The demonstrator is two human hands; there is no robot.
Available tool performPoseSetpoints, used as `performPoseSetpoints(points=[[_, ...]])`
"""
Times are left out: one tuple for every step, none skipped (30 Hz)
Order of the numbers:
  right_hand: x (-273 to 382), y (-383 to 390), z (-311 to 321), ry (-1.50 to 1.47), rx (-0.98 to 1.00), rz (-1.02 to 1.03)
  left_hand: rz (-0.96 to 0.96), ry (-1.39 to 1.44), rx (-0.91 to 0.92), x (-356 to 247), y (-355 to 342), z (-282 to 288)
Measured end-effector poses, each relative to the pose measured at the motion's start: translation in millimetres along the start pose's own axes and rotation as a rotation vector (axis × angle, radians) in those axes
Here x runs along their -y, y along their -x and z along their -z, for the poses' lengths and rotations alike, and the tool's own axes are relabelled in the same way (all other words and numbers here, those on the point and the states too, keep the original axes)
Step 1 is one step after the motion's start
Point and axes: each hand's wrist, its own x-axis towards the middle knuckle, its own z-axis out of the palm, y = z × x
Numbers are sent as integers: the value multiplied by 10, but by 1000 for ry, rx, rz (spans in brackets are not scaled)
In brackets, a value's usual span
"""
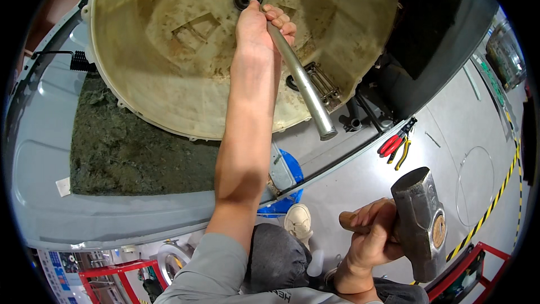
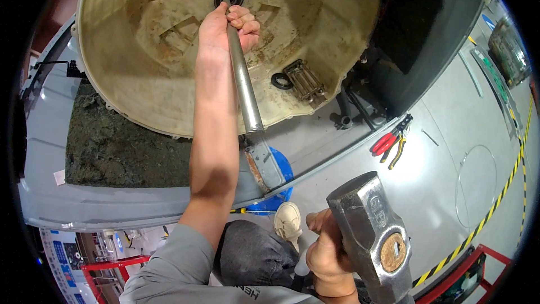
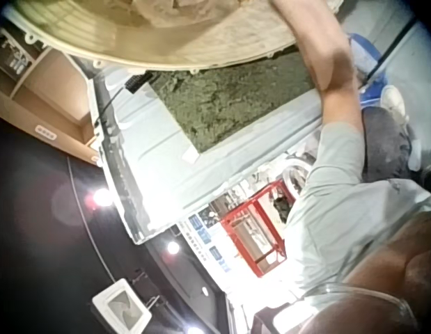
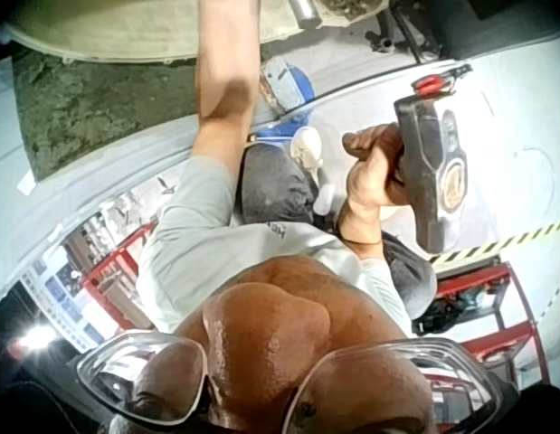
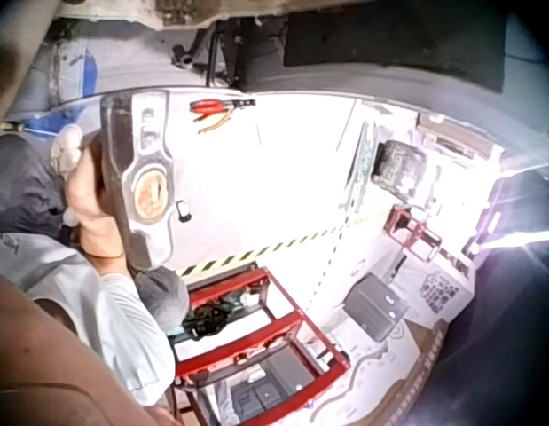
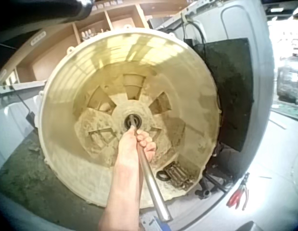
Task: The person uses a hammer and a metal rod to hit a central component within a large tub, then switches to hitting a white plastic cylindrical object held in the center of the tub with the hammer.
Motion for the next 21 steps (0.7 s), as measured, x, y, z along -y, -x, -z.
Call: performPoseSetpoints(points=[[-12,-1,11,-11,20,24,-4,0,-9,-2,11,-11],[-4,-4,0,-19,15,22,-8,1,-18,-1,19,-21],[11,-7,-18,-27,11,19,-13,1,-27,-5,27,-31],[12,-11,-24,-31,7,18,-7,7,-24,-4,26,-34],[2,-9,-18,-12,13,16,-1,14,-21,-9,26,-36],[-13,-3,-5,6,19,14,5,21,-18,-8,22,-32],[-17,8,6,20,27,10,24,10,-20,-20,6,-31],[-20,15,17,49,49,22,44,-1,-21,-35,-31,-26],[-25,20,34,79,71,35,64,-12,-22,-45,-51,-18],[-29,22,56,107,93,46,31,24,2,-30,-45,-27],[-52,19,130,190,162,78,-2,59,26,9,-41,-42],[-88,9,238,273,232,110,-35,95,51,27,-36,-51],[-82,9,221,286,229,113,-29,124,71,34,-45,-38],[-74,11,203,298,226,115,-24,153,92,40,-55,-24],[-67,13,182,310,223,116,-19,183,113,48,-65,-9],[-55,20,143,292,188,103,-20,184,119,40,-66,7],[-51,16,140,285,181,114,-22,185,124,34,-66,25],[-45,14,139,277,173,125,-25,185,130,24,-61,35],[-42,8,142,276,163,139,-22,193,128,33,-58,33],[-26,-4,111,254,147,153,-20,200,125,43,-48,29],[-11,-10,92,232,132,166,-18,207,122,52,-45,31]])
